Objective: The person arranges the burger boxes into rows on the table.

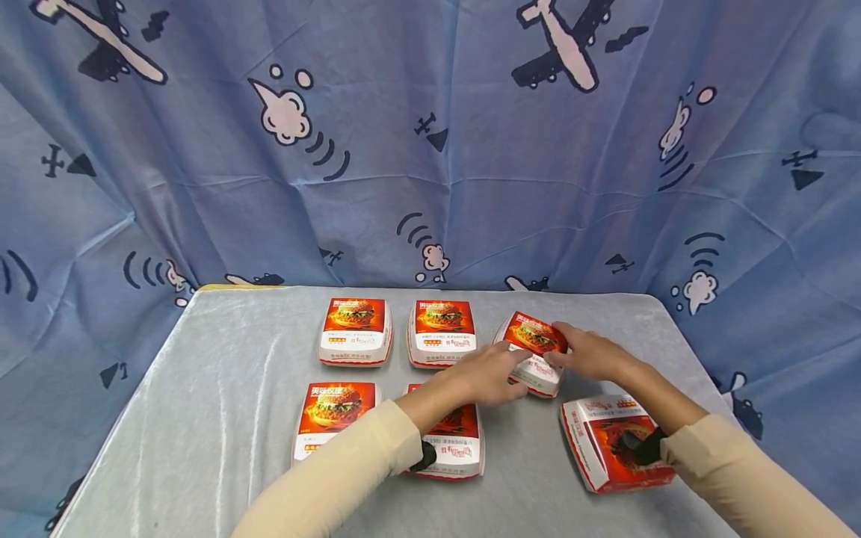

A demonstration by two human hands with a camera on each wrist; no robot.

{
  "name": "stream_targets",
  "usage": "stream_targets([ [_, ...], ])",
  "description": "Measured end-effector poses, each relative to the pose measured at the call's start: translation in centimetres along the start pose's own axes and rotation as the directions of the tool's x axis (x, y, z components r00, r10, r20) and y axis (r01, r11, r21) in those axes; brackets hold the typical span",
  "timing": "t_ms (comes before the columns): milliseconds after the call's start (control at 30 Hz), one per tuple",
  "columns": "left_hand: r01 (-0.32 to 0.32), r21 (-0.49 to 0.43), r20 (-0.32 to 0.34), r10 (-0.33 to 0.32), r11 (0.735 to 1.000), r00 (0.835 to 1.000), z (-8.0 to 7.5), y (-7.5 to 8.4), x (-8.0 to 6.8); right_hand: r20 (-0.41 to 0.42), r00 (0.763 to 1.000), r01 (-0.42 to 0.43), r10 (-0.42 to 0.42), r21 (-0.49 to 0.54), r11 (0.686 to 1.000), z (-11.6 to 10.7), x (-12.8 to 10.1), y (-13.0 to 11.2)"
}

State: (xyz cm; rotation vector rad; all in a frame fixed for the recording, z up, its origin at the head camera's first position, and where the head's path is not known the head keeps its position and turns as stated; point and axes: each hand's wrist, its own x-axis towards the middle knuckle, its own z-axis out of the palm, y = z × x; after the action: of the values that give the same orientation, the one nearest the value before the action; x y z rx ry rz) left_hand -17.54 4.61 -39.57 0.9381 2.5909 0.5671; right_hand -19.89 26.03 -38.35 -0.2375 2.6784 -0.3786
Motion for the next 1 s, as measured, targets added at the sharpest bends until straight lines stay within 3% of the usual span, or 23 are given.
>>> stream_targets([
  [400,0.037,-0.081,0.047,-0.033,0.996,0.998,0.1,-0.3,0.1,-0.034,0.999,0.012,-0.012,0.009,1.0,0.1,0.6,0.1],
  [700,0.01,-0.057,0.051,-0.007,0.998,0.999,0.3,-0.4,0.4,-0.074,0.997,0.017,-0.017,-0.007,1.0,0.2,1.0,0.0],
  [1000,0.009,-0.107,0.075,-0.001,0.994,0.997,0.2,-0.5,0.4,-0.063,0.998,0.013,-0.014,-0.024,1.0,0.0,1.3,-0.3],
])
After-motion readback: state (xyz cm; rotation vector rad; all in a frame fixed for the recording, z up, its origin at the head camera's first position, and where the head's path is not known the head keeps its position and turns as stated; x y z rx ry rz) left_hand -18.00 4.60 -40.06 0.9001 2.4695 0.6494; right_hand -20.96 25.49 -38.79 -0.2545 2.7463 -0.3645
